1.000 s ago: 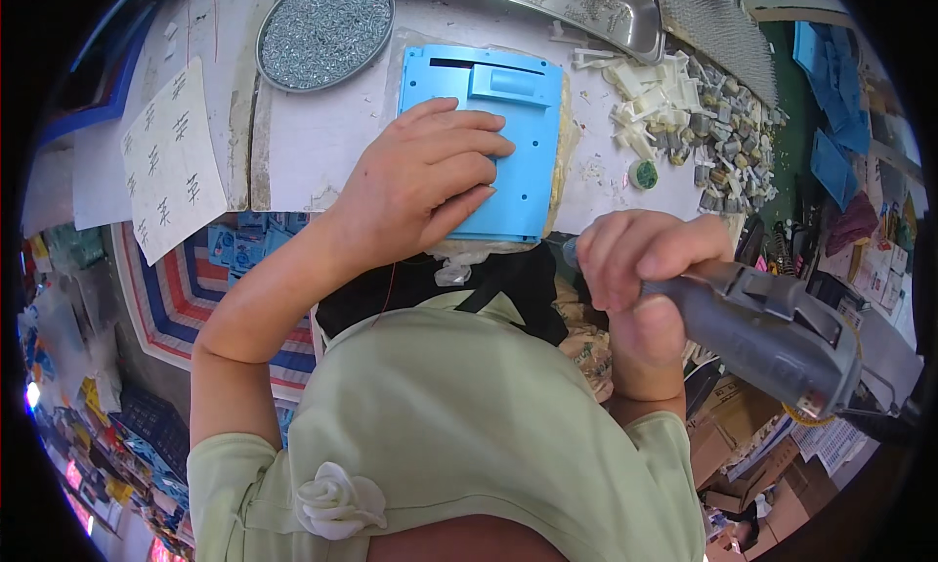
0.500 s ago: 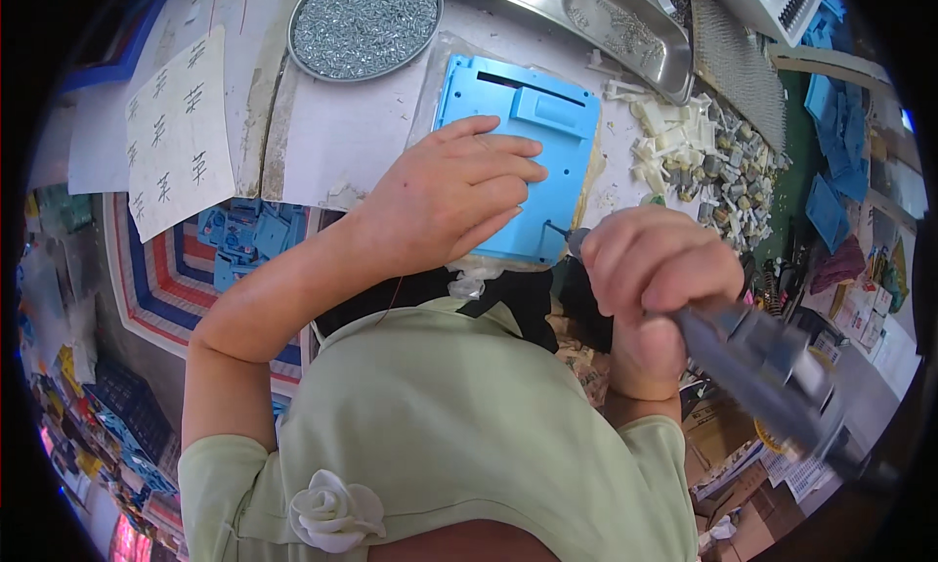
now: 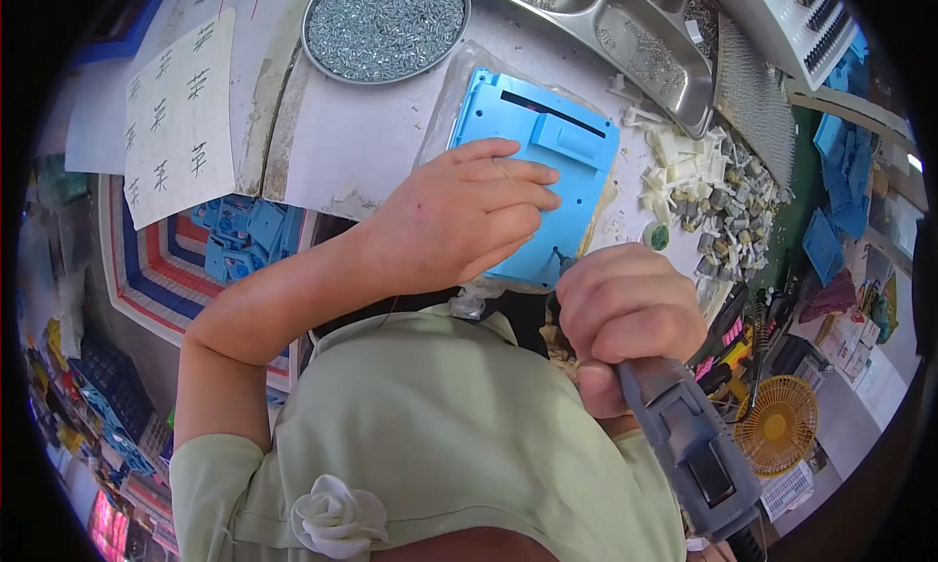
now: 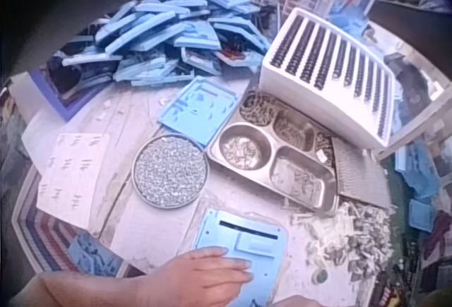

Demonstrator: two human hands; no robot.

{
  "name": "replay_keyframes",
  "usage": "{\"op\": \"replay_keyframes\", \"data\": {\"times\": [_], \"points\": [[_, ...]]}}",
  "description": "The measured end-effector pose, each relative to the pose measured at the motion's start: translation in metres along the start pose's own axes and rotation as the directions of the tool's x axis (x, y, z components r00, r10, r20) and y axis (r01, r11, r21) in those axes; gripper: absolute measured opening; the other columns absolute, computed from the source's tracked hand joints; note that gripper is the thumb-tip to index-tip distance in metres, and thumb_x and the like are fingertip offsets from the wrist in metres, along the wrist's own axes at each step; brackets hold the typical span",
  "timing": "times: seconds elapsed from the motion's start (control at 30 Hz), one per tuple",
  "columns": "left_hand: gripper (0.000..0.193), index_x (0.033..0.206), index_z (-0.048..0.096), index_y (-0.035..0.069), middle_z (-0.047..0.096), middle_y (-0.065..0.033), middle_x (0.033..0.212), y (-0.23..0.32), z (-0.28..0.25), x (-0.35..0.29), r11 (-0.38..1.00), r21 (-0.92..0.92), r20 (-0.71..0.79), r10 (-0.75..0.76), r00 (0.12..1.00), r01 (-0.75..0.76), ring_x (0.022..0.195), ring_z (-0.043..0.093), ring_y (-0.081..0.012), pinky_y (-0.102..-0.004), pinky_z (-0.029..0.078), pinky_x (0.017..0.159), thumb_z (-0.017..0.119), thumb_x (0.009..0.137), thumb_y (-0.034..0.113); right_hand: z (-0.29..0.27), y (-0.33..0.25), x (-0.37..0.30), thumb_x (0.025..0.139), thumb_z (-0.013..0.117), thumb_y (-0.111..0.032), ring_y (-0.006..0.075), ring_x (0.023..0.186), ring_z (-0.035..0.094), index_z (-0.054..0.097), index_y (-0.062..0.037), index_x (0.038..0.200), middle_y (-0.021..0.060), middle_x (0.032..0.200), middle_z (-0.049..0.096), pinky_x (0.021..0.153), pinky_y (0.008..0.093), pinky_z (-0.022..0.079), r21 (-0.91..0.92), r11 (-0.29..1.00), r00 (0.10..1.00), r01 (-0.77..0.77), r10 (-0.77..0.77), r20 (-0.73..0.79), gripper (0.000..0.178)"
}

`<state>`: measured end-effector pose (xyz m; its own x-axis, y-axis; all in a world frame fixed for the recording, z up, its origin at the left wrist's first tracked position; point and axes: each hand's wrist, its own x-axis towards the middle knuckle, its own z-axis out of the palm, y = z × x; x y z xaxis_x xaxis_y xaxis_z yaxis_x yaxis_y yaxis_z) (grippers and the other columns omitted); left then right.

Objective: Solder and assemble components into a blue plastic electronic housing.

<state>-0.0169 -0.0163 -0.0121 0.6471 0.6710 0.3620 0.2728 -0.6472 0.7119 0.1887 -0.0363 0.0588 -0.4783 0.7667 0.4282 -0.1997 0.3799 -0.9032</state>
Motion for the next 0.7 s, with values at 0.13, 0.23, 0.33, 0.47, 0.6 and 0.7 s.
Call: {"op": "replay_keyframes", "data": {"times": [0.13, 0.23, 0.33, 0.47, 0.6, 0.7], "points": [[0.012, 0.092, 0.065, 0.007, 0.07, -0.004, 0.122, -0.003, -0.002, 0.004, 0.999, 0.046, -0.008, 0.025, 1.0, -0.024, 0.125, 0.062, -0.0241, -0.0492, 0.044, 0.109, 0.074, 0.084, 0.008, -0.021, 0.007, 0.009, 0.086, 0.073, -0.012, 0.0219, 0.048, 0.056, 0.055, -0.0066, 0.082, 0.0045, 0.06, 0.055, 0.05, 0.0341, 0.049, 0.15, 0.987, 0.997, 0.062, -0.053, -0.063, 0.019], [0.012, 0.093, 0.066, 0.007, 0.07, -0.0045, 0.122, 0.002, -0.003, 0.004, 0.999, 0.033, 0.009, 0.012, 1.0, -0.012, 0.125, 0.062, -0.0243, -0.0487, 0.045, 0.109, 0.074, 0.084, 0.008, -0.041, -0.001, 0.015, 0.087, 0.072, -0.013, 0.0221, 0.049, 0.056, 0.055, -0.0065, 0.082, 0.0047, 0.06, 0.055, 0.052, 0.035, 0.05, 0.133, 0.985, 0.985, 0.112, -0.093, -0.142, 0.019], [0.012, 0.093, 0.067, 0.007, 0.069, -0.0049, 0.123, 0.003, -0.003, 0.003, 1.0, 0.024, 0.02, -0.001, 1.0, 0.0, 0.125, 0.062, -0.0243, -0.0484, 0.044, 0.109, 0.074, 0.083, 0.008, -0.031, 0.01, 0.017, 0.087, 0.073, -0.015, 0.0213, 0.048, 0.055, 0.053, -0.0074, 0.08, 0.0034, 0.059, 0.054, 0.053, 0.0354, 0.05, 0.039, 0.998, 0.987, 0.045, -0.039, -0.156, 0.022], [0.011, 0.093, 0.067, 0.007, 0.069, -0.0049, 0.123, 0.001, -0.001, 0.003, 1.0, 0.014, 0.011, -0.014, 1.0, 0.014, 0.126, 0.061, -0.0236, -0.0481, 0.044, 0.109, 0.074, 0.084, 0.008, -0.031, 0.018, 0.022, 0.087, 0.074, -0.015, 0.0215, 0.048, 0.056, 0.053, -0.0073, 0.08, 0.0033, 0.059, 0.054, 0.052, 0.0362, 0.051, 0.046, 0.999, 0.994, 0.027, -0.022, -0.106, 0.023], [0.011, 0.094, 0.067, 0.007, 0.069, -0.0041, 0.123, 0.003, -0.003, 0.0, 1.0, 0.014, 0.035, -0.02, 0.999, 0.019, 0.127, 0.061, -0.0231, -0.0471, 0.044, 0.11, 0.073, 0.084, 0.008, -0.057, 0.017, 0.035, 0.089, 0.072, -0.015, 0.0194, 0.05, 0.054, 0.051, -0.0073, 0.084, 0.0032, 0.062, 0.055, 0.053, 0.0359, 0.049, 0.096, 0.991, 0.995, 0.092, -0.088, -0.044, 0.023], [0.012, 0.094, 0.067, 0.007, 0.069, -0.0038, 0.124, -0.002, -0.002, 0.005, 1.0, 0.028, 0.02, -0.006, 1.0, 0.005, 0.127, 0.061, -0.0226, -0.0463, 0.044, 0.109, 0.073, 0.083, 0.008, -0.084, 0.018, 0.048, 0.09, 0.071, -0.015, 0.0169, 0.053, 0.051, 0.048, -0.0078, 0.088, 0.0033, 0.065, 0.055, 0.055, 0.0343, 0.045, 0.224, 0.955, 0.969, 0.196, -0.153, -0.195, 0.024]]}}
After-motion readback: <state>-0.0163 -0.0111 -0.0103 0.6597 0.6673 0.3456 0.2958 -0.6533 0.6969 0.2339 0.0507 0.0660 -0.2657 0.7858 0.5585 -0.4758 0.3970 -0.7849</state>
